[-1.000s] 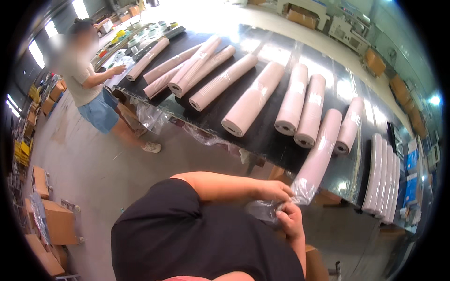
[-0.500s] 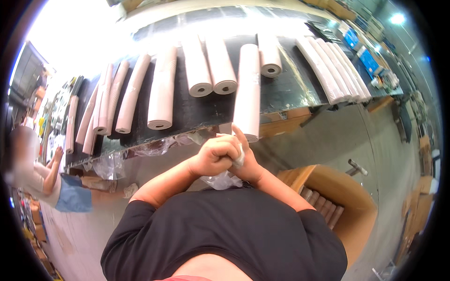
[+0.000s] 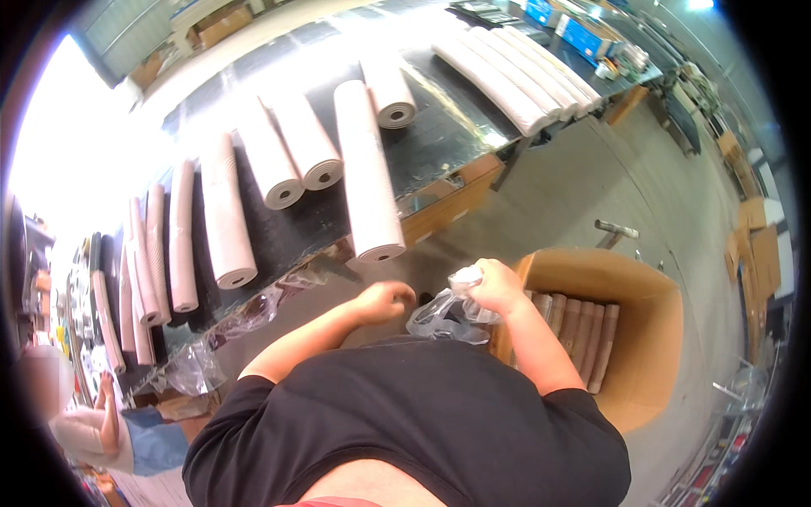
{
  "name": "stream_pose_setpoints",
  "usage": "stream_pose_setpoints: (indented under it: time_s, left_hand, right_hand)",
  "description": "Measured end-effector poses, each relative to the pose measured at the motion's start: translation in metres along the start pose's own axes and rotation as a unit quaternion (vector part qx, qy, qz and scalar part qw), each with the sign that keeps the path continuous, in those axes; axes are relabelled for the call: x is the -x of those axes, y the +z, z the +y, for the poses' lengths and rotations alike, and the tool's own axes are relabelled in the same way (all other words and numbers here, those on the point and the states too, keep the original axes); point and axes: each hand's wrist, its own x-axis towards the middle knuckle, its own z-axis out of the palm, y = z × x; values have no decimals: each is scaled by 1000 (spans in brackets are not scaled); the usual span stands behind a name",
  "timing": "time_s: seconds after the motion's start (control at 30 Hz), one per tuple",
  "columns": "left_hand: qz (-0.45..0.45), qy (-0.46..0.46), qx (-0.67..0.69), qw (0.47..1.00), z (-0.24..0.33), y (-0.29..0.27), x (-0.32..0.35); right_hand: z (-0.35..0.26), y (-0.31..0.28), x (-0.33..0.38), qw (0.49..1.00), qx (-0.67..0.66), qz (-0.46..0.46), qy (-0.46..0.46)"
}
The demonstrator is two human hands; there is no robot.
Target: The person wraps individual rolls of material with clear plastic and places them into a cardboard box, occasionally referring to paperwork on the table.
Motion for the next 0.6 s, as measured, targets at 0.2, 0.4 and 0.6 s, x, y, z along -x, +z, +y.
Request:
stream_pose_setpoints:
  time_s: [0.2, 0.4, 0.6]
  left_hand:
    - [41, -77, 28, 996, 6, -49, -74]
    - [228, -237, 158, 931, 7, -120, -159]
    - [172, -187, 140, 957, 12, -139, -205]
  right_hand:
    - [70, -21, -42, 956, -264, -42, 119]
    - [144, -102, -173, 968, -91, 232, 13]
    - [177, -177, -316, 944, -190, 242, 122]
